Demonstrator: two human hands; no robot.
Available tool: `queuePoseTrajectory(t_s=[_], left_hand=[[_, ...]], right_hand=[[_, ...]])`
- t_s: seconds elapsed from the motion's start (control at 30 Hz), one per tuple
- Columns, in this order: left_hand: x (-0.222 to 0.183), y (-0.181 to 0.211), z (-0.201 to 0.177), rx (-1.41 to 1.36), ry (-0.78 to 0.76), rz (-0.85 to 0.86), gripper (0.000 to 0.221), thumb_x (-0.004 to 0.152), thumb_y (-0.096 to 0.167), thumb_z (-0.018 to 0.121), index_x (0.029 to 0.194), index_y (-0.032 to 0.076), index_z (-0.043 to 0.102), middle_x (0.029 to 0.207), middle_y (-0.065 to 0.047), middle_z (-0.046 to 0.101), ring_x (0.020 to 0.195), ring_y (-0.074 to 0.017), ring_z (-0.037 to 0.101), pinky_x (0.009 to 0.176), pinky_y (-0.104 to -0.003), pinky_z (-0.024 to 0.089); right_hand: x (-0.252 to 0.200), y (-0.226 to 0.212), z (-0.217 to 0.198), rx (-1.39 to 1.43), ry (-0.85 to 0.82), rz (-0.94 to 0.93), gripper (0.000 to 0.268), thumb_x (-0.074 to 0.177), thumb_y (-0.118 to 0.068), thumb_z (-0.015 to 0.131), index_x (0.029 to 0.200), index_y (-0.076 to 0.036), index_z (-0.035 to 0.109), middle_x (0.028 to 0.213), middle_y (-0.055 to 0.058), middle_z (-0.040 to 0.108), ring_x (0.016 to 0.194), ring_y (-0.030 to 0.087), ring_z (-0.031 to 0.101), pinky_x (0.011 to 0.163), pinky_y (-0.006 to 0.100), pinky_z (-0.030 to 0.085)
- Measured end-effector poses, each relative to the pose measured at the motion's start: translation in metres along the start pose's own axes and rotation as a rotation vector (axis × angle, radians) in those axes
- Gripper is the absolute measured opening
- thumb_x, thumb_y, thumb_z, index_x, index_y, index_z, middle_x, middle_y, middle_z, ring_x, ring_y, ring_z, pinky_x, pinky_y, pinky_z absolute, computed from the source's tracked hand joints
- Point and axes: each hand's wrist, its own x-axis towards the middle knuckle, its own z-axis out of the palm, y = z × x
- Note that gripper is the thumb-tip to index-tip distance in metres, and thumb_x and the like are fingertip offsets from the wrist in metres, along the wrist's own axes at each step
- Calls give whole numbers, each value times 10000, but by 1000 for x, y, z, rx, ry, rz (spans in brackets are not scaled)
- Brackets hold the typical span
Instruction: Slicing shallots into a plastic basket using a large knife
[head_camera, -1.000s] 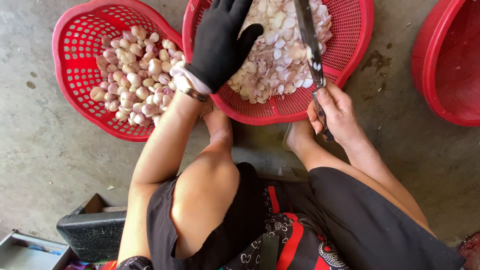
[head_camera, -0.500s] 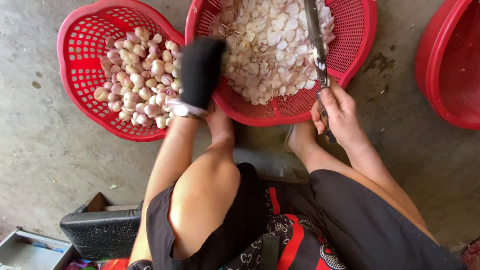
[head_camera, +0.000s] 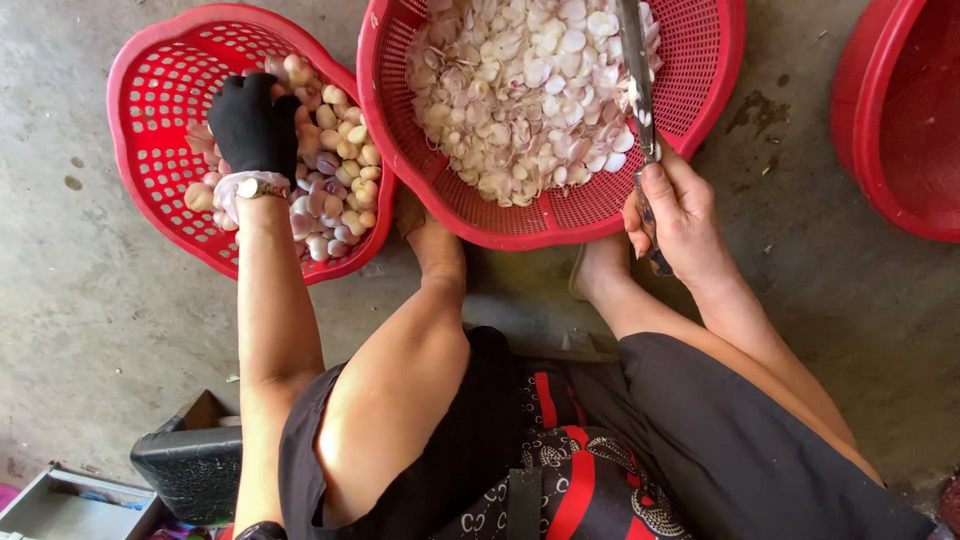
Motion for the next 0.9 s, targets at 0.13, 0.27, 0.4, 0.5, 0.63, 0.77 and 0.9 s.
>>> queuePoseTrajectory(t_s=[0.13,0.27,0.4,0.5,0.63,0.77,0.9], left_hand=[[-6,25,-21,-335,220,-23,248,823,69,782,1066,20,775,972,-115,769,813,-270,703,739,-357,575],[-12,123,-99,-1355,-26,-464,330,1012,78,683,1341,57,660,1126,-33,737,896,-88,636,818,-201,550],[-14,183,-104,-2060,-392,-577,460,1012,30,642,1466,33,564,1292,-121,705,1035,-178,688,942,-271,570],[-14,210,-98,-2186,-483,-608,475,1016,70,649,1477,15,552,1295,-154,704,1068,-224,701,962,-299,573],[-11,238,-101,-2190,-553,-586,295,1034,126,650,1305,10,632,1042,-78,708,837,-117,622,696,-217,477],[-20,225,-55,-2210,-623,-632,210,1056,152,588,1241,58,622,1048,-95,730,812,-148,662,664,-242,499],[-21,233,-46,-2303,-719,-1016,319,987,2,651,1303,-34,631,1091,-187,731,1030,-252,709,964,-349,579]], right_hand=[[1,-2,4,-74,-25,-39,495,1123,-280,404,1584,-102,402,658,22,525,476,69,403,413,198,337],[6,14,4,-187,-65,-85,517,1125,-173,427,1627,-107,322,690,37,562,486,84,461,390,200,386],[6,5,17,-364,-145,-170,526,1079,-90,504,1590,-76,380,726,38,617,536,109,535,450,232,455],[5,-6,21,-490,-136,-230,509,1057,-117,555,1547,-26,453,745,52,672,566,119,568,519,272,463],[8,-8,22,-578,-164,-352,500,1029,-112,567,1496,36,465,1185,166,754,643,168,691,566,309,540],[6,5,17,-594,-153,-330,495,1033,-130,573,1497,20,482,962,150,784,507,147,605,482,326,480],[8,28,9,-630,-107,-419,489,1046,-218,559,1533,-183,541,1245,165,716,1115,353,671,929,470,558]])
